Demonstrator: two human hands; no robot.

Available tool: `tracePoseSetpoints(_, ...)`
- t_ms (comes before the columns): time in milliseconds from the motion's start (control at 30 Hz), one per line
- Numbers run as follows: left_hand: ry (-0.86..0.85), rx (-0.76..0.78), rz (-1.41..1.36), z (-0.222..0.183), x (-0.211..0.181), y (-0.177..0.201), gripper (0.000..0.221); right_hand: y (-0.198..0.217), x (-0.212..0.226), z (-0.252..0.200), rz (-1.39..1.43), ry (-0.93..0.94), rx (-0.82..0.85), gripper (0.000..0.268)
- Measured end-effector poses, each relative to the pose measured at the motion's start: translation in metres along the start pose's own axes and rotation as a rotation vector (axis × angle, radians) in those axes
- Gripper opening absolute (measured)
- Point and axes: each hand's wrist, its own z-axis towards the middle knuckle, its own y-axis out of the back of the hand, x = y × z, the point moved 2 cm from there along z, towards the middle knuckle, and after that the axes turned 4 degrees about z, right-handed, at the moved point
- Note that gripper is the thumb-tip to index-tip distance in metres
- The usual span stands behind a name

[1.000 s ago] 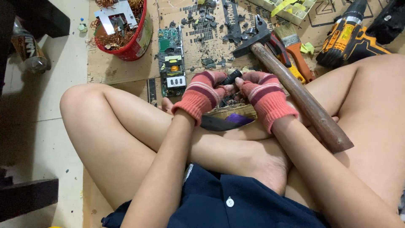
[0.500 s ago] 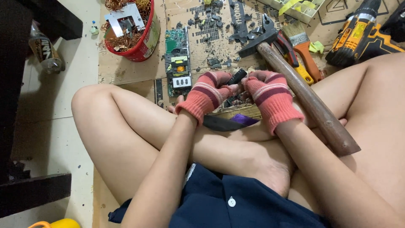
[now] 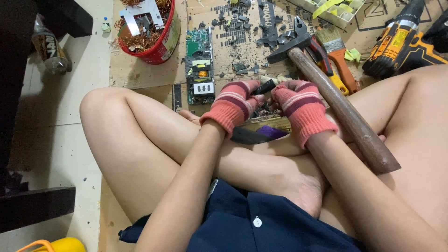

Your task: The person sits cross-legged on the floor and uses a screwdriver and pliers to remove components from a green circuit board. They pry off parts, cut wires, and place removed pieces into a red bucket.

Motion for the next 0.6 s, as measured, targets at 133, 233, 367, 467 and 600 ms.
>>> tracePoseSetpoints(133,0.053,-0.008,0.038,0.015,0.012,-0.002,0.041,-0.004,0.010,-0.019,-0.104,0.067,-0.001,0.032)
tracePoseSetpoints(233,0.173,-0.058,-0.022,0.013,0.025,0.024,0.038,0.001,0.026,-0.025,-0.143,0.006,0.095,0.043)
tracePoseSetpoints(367,0.430,-0.238,0.099,-0.014,0.062,0.096,0.041,0.007,0.008,0.014,0.123,-0.150,0.276,0.036)
tracePoseSetpoints(467,0.514,-0.539,-0.056,-0.013,0.135,0.137,0.035,-0.003,0.008,-0.026,0.116,0.181,0.079,0.014)
tracePoseSetpoints(600,0.558,-0.677,-0.103,-0.002,0.171,0.153,0.037,-0.008,0.012,-0.023,0.010,0.223,0.071,0.016)
